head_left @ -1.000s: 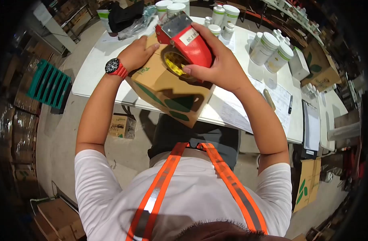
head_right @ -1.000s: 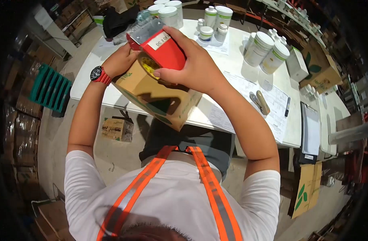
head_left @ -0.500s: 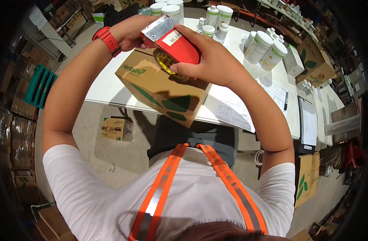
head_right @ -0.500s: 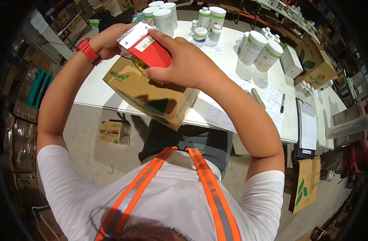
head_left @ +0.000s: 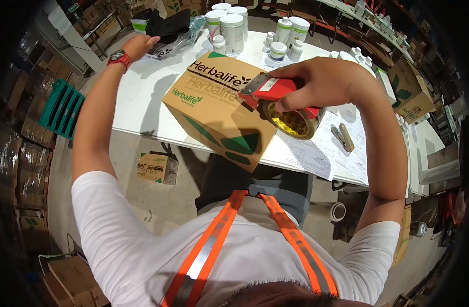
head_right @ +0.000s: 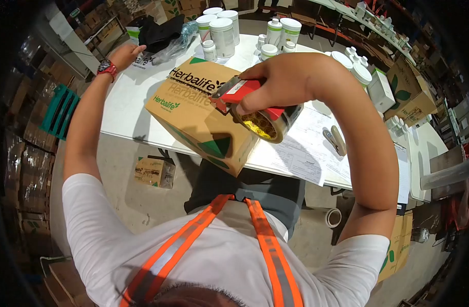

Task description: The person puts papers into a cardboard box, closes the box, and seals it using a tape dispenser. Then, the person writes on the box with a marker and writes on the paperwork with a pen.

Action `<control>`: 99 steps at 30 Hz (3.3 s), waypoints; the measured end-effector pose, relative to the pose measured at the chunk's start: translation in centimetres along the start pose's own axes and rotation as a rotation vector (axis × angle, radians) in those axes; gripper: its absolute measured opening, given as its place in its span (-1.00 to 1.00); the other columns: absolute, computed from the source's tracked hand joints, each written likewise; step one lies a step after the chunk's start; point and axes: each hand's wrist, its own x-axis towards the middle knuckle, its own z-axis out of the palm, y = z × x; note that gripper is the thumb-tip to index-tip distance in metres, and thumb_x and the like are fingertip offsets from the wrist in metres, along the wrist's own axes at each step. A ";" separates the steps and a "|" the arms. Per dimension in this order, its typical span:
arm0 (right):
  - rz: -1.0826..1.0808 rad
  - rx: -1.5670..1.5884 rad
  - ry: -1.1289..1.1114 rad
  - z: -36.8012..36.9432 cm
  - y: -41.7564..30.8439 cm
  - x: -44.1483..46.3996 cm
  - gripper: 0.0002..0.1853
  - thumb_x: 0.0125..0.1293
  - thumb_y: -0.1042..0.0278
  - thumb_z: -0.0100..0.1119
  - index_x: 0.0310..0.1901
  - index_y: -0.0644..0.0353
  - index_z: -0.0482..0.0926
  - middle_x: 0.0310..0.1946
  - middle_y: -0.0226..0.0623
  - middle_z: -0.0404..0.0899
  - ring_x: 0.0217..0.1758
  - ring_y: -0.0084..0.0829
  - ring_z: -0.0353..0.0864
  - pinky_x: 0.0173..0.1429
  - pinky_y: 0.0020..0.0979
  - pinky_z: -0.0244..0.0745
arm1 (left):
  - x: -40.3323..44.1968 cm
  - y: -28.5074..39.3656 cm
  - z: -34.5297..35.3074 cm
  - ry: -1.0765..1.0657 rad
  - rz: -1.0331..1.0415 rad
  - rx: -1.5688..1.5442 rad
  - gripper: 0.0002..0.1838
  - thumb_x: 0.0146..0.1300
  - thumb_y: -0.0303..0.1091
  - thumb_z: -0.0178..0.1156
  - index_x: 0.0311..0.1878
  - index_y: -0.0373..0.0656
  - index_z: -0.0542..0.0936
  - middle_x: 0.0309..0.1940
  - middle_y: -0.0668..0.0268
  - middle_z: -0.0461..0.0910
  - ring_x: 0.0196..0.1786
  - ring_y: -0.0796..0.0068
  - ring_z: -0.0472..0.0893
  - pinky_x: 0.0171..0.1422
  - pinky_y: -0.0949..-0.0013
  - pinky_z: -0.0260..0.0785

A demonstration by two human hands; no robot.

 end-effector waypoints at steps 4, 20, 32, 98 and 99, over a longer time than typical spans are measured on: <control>-0.015 0.007 -0.006 -1.0 -0.8 1.8 -0.03 -0.01 -0.47 0.31 0.34 0.09 0.59 0.09 0.00 0.71 0.12 -0.13 0.71 0.24 -0.30 0.52 | 2.2 -2.3 5.1 0.015 0.043 -0.101 -0.33 0.54 0.22 -0.08 -0.16 -0.28 0.70 -0.27 -0.04 0.71 -0.18 -0.06 0.67 0.02 0.06 0.44; -0.061 0.073 -0.031 0.1 -0.9 5.0 -0.10 0.01 -0.43 0.31 0.20 0.22 0.68 0.01 -0.05 0.74 0.06 -0.18 0.73 0.19 -0.30 0.56 | -6.1 8.4 25.0 -0.331 0.058 -0.430 -0.47 0.59 0.04 -0.06 0.33 -0.21 0.44 0.24 0.01 0.50 0.29 0.11 0.46 0.44 0.21 0.24; -0.235 0.050 -0.151 -1.3 1.2 3.6 -0.06 0.15 -0.54 0.06 0.12 0.32 0.69 0.14 0.10 0.66 0.17 -0.05 0.66 0.23 -0.17 0.51 | -8.5 8.4 10.9 -0.270 -0.108 -0.946 -0.36 0.65 -0.01 -0.15 0.59 -0.24 0.18 0.57 0.08 0.24 0.60 0.29 0.21 0.65 0.31 0.00; 0.673 0.314 0.805 20.8 24.0 -19.3 -0.01 0.06 0.00 0.59 0.48 0.26 0.34 0.16 0.08 0.64 0.21 -0.14 0.67 0.29 -0.26 0.53 | -20.6 31.5 7.6 0.045 0.783 1.267 -0.35 0.49 -0.20 -0.18 0.57 -0.32 0.23 0.65 0.18 0.11 0.71 0.24 -0.02 0.78 0.08 -0.33; 0.761 0.240 0.843 20.8 25.2 -19.9 -0.06 0.12 0.00 0.55 0.47 0.23 0.35 0.16 0.10 0.64 0.20 -0.04 0.67 0.27 -0.21 0.54 | -21.1 31.4 8.6 -0.053 0.846 1.252 -0.33 0.51 -0.15 -0.21 0.57 -0.35 0.20 0.65 0.16 0.10 0.70 0.21 -0.01 0.78 0.08 -0.30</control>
